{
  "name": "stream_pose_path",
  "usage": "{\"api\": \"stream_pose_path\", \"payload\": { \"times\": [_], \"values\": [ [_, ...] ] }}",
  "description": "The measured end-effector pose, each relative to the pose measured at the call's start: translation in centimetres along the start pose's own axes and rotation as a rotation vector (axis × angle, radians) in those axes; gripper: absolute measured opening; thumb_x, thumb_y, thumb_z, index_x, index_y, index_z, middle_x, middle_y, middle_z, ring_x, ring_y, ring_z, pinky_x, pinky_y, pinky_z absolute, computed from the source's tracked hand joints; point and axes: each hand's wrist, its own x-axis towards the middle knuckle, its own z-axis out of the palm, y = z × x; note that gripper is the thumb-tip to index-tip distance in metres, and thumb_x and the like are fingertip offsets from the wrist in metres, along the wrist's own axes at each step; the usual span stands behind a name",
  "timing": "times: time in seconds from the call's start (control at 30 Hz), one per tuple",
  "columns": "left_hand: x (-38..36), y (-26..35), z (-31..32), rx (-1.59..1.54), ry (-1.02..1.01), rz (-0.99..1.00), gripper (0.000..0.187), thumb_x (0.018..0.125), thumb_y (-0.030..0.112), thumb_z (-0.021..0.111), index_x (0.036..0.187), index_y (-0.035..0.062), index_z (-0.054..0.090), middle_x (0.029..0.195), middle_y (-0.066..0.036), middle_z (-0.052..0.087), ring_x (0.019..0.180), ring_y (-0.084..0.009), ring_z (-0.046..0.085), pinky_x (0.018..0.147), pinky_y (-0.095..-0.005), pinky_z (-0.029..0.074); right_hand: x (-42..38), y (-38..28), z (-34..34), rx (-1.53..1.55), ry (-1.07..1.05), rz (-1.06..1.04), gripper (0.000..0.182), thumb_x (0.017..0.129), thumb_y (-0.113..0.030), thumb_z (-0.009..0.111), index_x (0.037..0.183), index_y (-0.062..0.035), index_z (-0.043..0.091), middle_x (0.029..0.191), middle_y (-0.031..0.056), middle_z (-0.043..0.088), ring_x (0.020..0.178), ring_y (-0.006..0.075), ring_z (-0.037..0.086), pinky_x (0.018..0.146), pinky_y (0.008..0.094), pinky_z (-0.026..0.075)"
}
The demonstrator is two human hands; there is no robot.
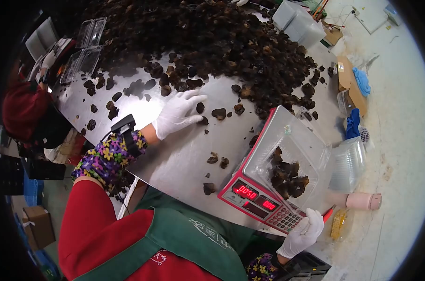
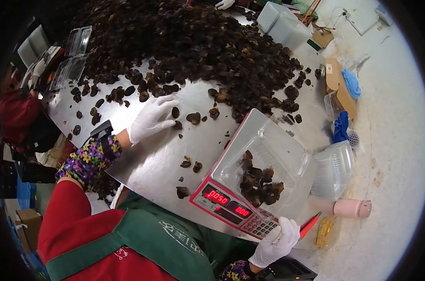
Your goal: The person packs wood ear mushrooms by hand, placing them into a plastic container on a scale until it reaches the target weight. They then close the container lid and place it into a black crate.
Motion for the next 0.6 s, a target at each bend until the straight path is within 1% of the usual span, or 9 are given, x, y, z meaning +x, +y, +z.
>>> {"api": "stream_pose_path", "payload": {
  "times": [0.1,0.13,0.17,0.23,0.3,0.37,0.5,0.53,0.6],
  "values": [
    [0.4,-1.3,1.2,0.018,-0.121,0.176,0.045,0.088,0.028,0.073,0.13,0.0135,0.064,0.131,-0.015,0.06,0.116,-0.0347,0.057,0.097,-0.0424,0.048,-0.1,-0.5,-0.2,0.01,-0.002,0.008,0.019,0.099,-0.013,0.06,0.113,-0.0018,0.067,0.107,0.0143,0.066,0.107,0.0357,0.059,0.105,0.0496,0.042],
    [0.6,-1.5,1.1,-0.014,-0.294,0.121,0.035,0.089,0.023,0.072,0.122,0.0113,0.066,0.127,-0.014,0.061,0.116,-0.0326,0.057,0.098,-0.0441,0.046,-0.1,-0.7,-0.3,0.02,0.002,0.019,0.019,0.098,-0.012,0.06,0.113,-0.0018,0.067,0.107,0.0142,0.066,0.107,0.0356,0.06,0.104,0.0496,0.042],
    [0.6,-1.9,1.3,-0.021,-0.295,0.124,0.035,0.089,0.023,0.072,0.122,0.0113,0.066,0.127,-0.014,0.061,0.116,-0.0326,0.057,0.098,-0.0441,0.046,-0.2,-0.9,-0.4,0.028,0.008,0.032,0.019,0.098,-0.011,0.06,0.113,-0.0017,0.067,0.107,0.0142,0.066,0.107,0.0354,0.06,0.104,0.0496,0.043],
    [0.8,-2.3,1.7,-0.087,-0.342,0.01,0.029,0.089,0.021,0.071,0.115,0.0096,0.065,0.111,-0.015,0.062,0.109,-0.0343,0.059,0.091,-0.0423,0.05,-0.2,-0.8,-0.6,0.023,0.006,0.02,0.019,0.097,-0.01,0.059,0.113,-0.0015,0.067,0.107,0.0142,0.066,0.106,0.0353,0.06,0.104,0.0495,0.043],
    [1.1,-1.8,2.8,-0.185,-0.263,-0.065,0.021,0.089,0.016,0.069,0.108,0.0095,0.065,0.101,-0.014,0.06,0.104,-0.0343,0.059,0.089,-0.0426,0.05,-0.3,-1.0,-0.6,0.02,-0.005,0.012,0.019,0.097,-0.009,0.059,0.113,-0.0012,0.067,0.106,0.0143,0.066,0.106,0.0352,0.06,0.103,0.0493,0.043],
    [1.9,-1.6,4.5,-0.318,-0.05,0.038,0.022,0.089,0.016,0.068,0.11,0.0093,0.065,0.101,-0.014,0.06,0.102,-0.0349,0.059,0.088,-0.0431,0.05,0.2,-1.3,-0.4,0.025,-0.014,-0.018,0.019,0.096,-0.008,0.059,0.112,-0.0007,0.067,0.106,0.0141,0.066,0.105,0.035,0.06,0.103,0.0492,0.043],
    [3.2,0.9,4.8,-0.116,-0.247,0.201,0.028,0.087,0.013,0.069,0.114,0.0086,0.064,0.104,-0.014,0.059,0.101,-0.0341,0.059,0.088,-0.0389,0.05,1.1,-2.3,-0.3,0.065,0.011,-0.03,0.018,0.097,-0.009,0.059,0.111,-0.0012,0.067,0.105,0.0127,0.067,0.104,0.034,0.06,0.103,0.0499,0.043],
    [3.1,0.5,5.5,-0.027,-0.139,0.286,0.02,0.087,0.014,0.068,0.106,0.0073,0.063,0.103,-0.015,0.059,0.097,-0.0343,0.06,0.084,-0.0406,0.051,1.2,-2.3,-0.4,0.062,0.016,-0.031,0.018,0.097,-0.009,0.059,0.111,-0.0012,0.067,0.105,0.0127,0.067,0.104,0.034,0.06,0.103,0.0499,0.043],
    [3.0,-0.4,5.6,-0.019,-0.15,0.237,0.016,0.088,0.015,0.067,0.1,0.0065,0.06,0.1,-0.015,0.058,0.094,-0.0346,0.06,0.081,-0.0421,0.051,1.0,-2.0,-0.6,0.018,0.019,-0.043,0.018,0.097,-0.01,0.059,0.11,-0.0014,0.068,0.104,0.0123,0.067,0.103,0.0337,0.061,0.103,0.0502,0.044]
  ]
}}
